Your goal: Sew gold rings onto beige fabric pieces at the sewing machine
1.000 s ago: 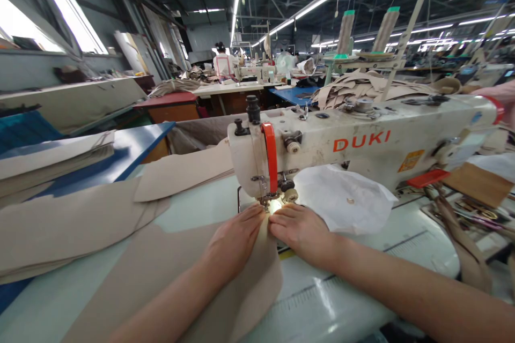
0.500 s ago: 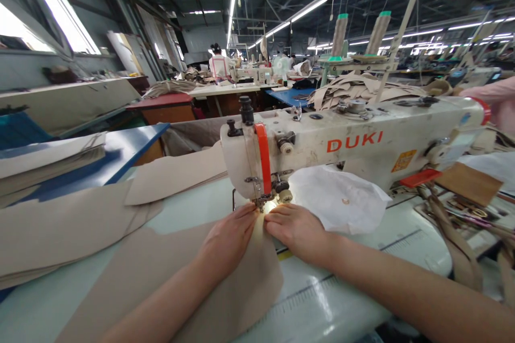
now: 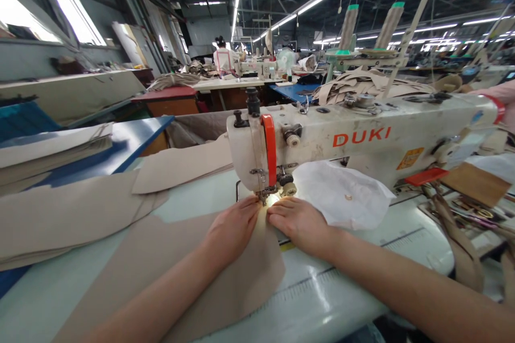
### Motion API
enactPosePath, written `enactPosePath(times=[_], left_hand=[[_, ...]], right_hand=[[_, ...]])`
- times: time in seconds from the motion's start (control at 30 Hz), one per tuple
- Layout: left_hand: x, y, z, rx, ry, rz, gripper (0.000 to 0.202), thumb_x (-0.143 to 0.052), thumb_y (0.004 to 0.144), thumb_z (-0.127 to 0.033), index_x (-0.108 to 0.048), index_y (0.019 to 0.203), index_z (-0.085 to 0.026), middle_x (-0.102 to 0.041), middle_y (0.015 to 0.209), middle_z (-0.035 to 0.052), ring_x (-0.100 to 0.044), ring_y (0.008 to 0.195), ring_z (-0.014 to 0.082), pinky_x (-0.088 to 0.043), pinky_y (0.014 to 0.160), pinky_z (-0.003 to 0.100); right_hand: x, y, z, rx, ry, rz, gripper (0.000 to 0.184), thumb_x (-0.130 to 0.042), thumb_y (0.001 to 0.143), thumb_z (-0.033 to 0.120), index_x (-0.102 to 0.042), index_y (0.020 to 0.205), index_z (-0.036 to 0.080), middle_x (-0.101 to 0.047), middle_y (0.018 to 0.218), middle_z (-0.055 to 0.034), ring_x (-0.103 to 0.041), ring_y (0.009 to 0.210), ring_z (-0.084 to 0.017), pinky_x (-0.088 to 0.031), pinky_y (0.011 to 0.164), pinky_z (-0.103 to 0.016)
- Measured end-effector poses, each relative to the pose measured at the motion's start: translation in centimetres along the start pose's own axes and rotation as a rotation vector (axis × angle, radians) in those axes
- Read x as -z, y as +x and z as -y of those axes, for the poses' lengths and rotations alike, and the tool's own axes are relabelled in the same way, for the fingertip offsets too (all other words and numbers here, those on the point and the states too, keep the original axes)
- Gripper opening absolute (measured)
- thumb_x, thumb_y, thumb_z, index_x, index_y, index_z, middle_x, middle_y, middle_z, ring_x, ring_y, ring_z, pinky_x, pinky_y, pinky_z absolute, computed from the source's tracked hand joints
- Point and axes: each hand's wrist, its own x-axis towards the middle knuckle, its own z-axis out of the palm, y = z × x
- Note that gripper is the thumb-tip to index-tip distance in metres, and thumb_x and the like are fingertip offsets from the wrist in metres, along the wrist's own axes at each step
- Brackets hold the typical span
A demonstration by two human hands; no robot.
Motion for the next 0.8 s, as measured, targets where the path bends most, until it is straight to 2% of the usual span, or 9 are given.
enactPosePath(times=[0.17,0.4,0.5,0.6,0.7,0.73,0.8], left_hand=[[0.2,-0.6,-0.1,0.034,0.01,-0.016,0.035,-0.033,0.091,-0.022,-0.063,0.107,-0.016,-0.064,0.117,0.0072,-0.058,0.109,0.0188,-0.046,0.097,0.032],[1.1,-6.0,-1.6,0.052,0.011,-0.018,0.033,-0.037,0.09,-0.016,-0.06,0.113,-0.017,-0.061,0.121,0.006,-0.057,0.112,0.0156,-0.044,0.099,0.029],[2.0,-6.8,-2.3,0.1,0.002,-0.011,0.035,-0.037,0.089,-0.014,-0.055,0.118,-0.019,-0.06,0.123,0.0053,-0.056,0.113,0.0159,-0.045,0.099,0.03],[3.4,-7.9,-3.1,0.136,0.057,-0.101,0.047,-0.042,0.087,-0.019,-0.039,0.134,-0.019,-0.05,0.135,0.0079,-0.049,0.121,0.0192,-0.044,0.1,0.034],[4.0,-11.5,-3.5,0.033,0.186,-0.154,0.068,-0.05,0.084,-0.034,-0.021,0.144,-0.02,-0.036,0.145,0.0097,-0.039,0.129,0.0255,-0.041,0.102,0.039],[3.8,-13.3,-3.3,-0.032,0.232,-0.139,0.071,-0.051,0.084,-0.037,-0.019,0.145,-0.022,-0.037,0.144,0.0087,-0.04,0.128,0.026,-0.041,0.102,0.038],[3.4,-17.2,-2.5,-0.18,0.33,-0.161,0.063,-0.046,0.087,-0.035,-0.021,0.144,-0.029,-0.05,0.135,0.003,-0.051,0.119,0.0222,-0.046,0.095,0.03]], right_hand=[[-0.3,-0.2,0.0,0.037,-0.006,-0.039,0.01,-0.055,0.088,0.019,-0.062,0.083,0.014,-0.066,0.091,-0.0045,-0.057,0.088,-0.018,-0.043,0.082,-0.03],[-0.4,-0.7,2.2,0.292,0.06,-0.213,0.017,-0.045,0.093,0.017,-0.062,0.091,0.015,-0.066,0.091,-0.0035,-0.056,0.09,-0.016,-0.043,0.088,-0.03],[0.0,-0.8,2.9,0.278,0.115,-0.262,0.021,-0.044,0.094,0.02,-0.063,0.085,0.015,-0.067,0.083,-0.0033,-0.058,0.083,-0.015,-0.046,0.084,-0.03],[0.4,-1.2,2.9,0.222,0.188,-0.269,0.022,-0.047,0.093,0.025,-0.062,0.081,0.015,-0.066,0.078,-0.0032,-0.059,0.08,-0.015,-0.046,0.081,-0.029],[0.6,-1.8,2.6,0.171,0.219,-0.278,0.02,-0.048,0.091,0.024,-0.061,0.08,0.016,-0.065,0.077,-0.0038,-0.058,0.078,-0.015,-0.046,0.079,-0.03],[0.6,-2.0,2.5,0.157,0.227,-0.282,0.019,-0.048,0.091,0.024,-0.061,0.08,0.016,-0.065,0.076,-0.0038,-0.058,0.078,-0.016,-0.046,0.078,-0.031],[0.6,-2.1,2.4,0.142,0.25,-0.287,0.02,-0.047,0.091,0.025,-0.061,0.08,0.017,-0.064,0.075,-0.0037,-0.058,0.077,-0.015,-0.045,0.078,-0.031]])
